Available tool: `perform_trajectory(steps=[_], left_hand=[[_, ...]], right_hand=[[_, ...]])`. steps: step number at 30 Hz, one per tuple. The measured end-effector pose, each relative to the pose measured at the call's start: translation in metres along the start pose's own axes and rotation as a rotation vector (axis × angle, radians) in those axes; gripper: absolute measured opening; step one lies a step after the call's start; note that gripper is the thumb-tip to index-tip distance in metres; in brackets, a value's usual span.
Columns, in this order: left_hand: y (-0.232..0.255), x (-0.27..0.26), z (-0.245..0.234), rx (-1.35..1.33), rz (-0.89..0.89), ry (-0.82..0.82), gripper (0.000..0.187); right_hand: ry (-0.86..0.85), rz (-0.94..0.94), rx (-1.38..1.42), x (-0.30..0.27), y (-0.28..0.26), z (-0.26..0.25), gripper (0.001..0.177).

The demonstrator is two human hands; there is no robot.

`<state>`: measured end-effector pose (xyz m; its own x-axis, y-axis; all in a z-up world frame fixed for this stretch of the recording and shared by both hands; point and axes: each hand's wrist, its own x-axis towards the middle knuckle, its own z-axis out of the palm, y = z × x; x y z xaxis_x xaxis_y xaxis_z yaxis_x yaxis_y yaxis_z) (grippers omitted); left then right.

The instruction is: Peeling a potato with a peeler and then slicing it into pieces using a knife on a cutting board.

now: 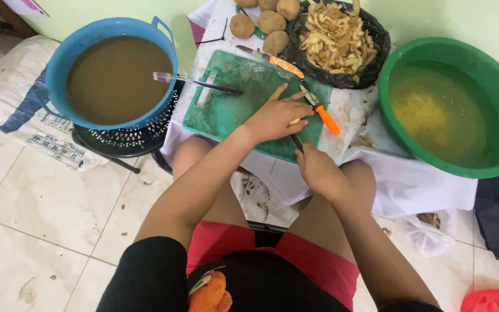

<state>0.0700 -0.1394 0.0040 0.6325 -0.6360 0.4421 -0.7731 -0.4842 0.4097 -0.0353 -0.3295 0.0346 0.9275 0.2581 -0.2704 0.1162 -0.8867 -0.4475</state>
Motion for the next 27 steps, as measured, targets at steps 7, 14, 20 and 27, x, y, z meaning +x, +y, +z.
perform_trajectory(steps=[7, 14, 20, 27], left_hand=[[0.005, 0.000, -0.013, -0.039, -0.137, 0.026, 0.038], [0.008, -0.005, -0.015, -0.192, -0.471, 0.178, 0.069], [0.005, -0.020, -0.029, -0.156, -0.554, 0.209, 0.075], [0.017, -0.047, -0.054, -0.211, -0.605, -0.008, 0.070]], right_hand=[[-0.065, 0.007, -0.178, -0.031, 0.026, 0.000, 0.041], [0.006, 0.069, -0.293, -0.033, 0.041, 0.001, 0.044], [-0.159, 0.214, -0.156, -0.030, 0.006, -0.040, 0.048], [-0.097, 0.249, 0.027, -0.039, -0.005, -0.057, 0.042]])
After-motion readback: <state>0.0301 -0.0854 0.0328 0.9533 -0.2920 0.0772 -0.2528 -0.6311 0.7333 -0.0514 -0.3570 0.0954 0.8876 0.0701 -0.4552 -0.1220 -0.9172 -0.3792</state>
